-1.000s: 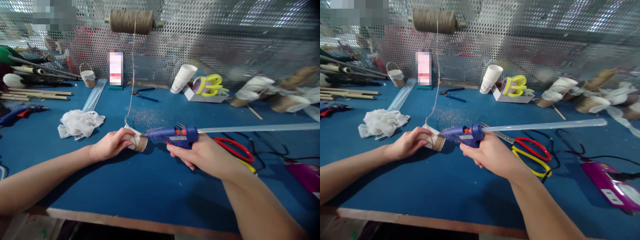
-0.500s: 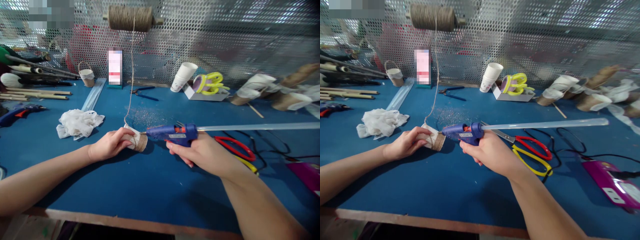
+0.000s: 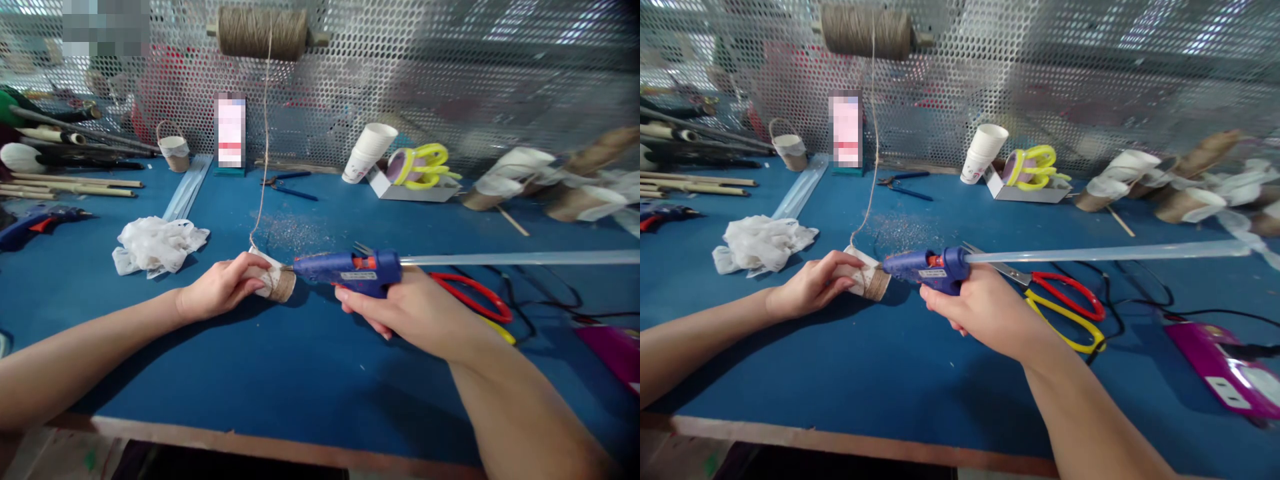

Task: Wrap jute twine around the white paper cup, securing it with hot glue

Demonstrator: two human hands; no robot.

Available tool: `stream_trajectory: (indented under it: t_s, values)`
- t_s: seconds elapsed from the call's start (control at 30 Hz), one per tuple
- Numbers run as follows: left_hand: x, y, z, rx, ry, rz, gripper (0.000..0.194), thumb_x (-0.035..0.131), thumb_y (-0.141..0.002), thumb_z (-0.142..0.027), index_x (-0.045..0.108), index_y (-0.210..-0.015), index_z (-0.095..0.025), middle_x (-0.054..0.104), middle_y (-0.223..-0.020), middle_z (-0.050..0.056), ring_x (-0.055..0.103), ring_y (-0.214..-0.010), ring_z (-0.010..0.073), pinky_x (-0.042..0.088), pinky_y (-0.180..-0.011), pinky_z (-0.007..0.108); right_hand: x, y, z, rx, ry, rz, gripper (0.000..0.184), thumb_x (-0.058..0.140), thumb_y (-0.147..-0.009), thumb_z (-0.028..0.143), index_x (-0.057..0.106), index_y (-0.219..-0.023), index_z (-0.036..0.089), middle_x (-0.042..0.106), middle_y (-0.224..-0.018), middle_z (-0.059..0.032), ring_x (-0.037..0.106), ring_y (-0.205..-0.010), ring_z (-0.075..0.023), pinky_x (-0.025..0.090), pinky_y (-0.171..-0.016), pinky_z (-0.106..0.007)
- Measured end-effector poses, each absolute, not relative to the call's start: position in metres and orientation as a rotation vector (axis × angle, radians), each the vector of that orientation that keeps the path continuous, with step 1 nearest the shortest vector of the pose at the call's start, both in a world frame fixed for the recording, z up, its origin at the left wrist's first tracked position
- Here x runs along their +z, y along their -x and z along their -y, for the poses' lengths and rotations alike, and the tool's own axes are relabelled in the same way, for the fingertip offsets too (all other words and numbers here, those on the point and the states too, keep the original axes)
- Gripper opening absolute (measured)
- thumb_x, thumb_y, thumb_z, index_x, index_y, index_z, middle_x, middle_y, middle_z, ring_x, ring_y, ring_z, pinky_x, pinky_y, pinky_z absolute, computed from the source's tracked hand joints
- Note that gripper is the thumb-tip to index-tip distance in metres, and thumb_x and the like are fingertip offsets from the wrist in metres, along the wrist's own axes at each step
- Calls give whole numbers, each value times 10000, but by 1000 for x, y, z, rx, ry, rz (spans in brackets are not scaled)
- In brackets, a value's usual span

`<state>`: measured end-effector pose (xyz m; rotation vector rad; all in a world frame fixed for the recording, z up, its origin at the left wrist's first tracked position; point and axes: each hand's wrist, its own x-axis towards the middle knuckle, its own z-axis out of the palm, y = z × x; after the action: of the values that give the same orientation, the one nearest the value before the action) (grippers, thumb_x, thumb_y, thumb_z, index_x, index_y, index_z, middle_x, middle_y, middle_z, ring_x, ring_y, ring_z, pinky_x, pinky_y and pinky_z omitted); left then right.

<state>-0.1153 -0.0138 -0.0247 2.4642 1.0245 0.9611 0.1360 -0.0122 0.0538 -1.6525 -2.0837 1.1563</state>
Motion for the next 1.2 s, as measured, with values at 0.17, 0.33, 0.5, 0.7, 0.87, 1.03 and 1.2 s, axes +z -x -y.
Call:
stream_trajectory:
  t_s: [0.17,0.33,0.5,0.7,0.87,1.03,1.2]
  values:
    - [-22,114,14,940,-2391,-1077,166,404,-902,-207,452,-1042,-134,680,-929,111,680,-792,152,550,-682,254,53,-136,15,1136,1633,2114,271,550,-750,417,539,-582,204,465,-365,50,451,-343,-101,389,-380,-238]
    - [-22,112,14,959,-2348,-1101,184,399,-901,-225,448,-1045,-121,682,-923,120,678,-748,152,541,-654,257,50,-138,17,1018,1672,2171,299,538,-757,425,515,-549,211,477,-369,43,476,-350,-108,399,-396,-240]
    - [-22,110,15,958,-2299,-1143,200,387,-902,-245,455,-1039,-117,680,-923,128,676,-738,158,535,-631,263,52,-137,19,1019,1704,2167,277,544,-746,435,514,-570,224,475,-375,47,475,-361,-118,397,-402,-247]
    - [-22,109,16,943,-2262,-1186,212,392,-893,-254,459,-1041,-118,682,-897,119,662,-688,156,521,-604,262,54,-136,21,999,1725,2158,281,556,-737,420,477,-546,229,488,-392,39,489,-385,-128,401,-409,-252]
    - [-21,107,15,942,-2199,-1238,200,388,-898,-259,456,-1030,-124,667,-762,62,603,-550,117,482,-533,226,50,-136,22,973,1672,2218,292,542,-765,407,454,-548,232,458,-371,53,443,-352,-112,350,-380,-249]
    - [-19,106,15,920,-2159,-1259,205,388,-891,-268,461,-1023,-128,643,-736,42,571,-548,110,460,-539,222,49,-136,23,931,1633,2220,266,551,-743,380,451,-546,232,422,-342,63,398,-323,-101,310,-361,-252]
    - [-21,107,15,916,-2074,-1298,220,394,-896,-293,473,-1031,-138,583,-640,-7,516,-508,108,419,-507,210,47,-143,14,1222,1610,2084,283,573,-735,467,518,-613,218,457,-377,52,436,-356,-107,387,-410,-251]
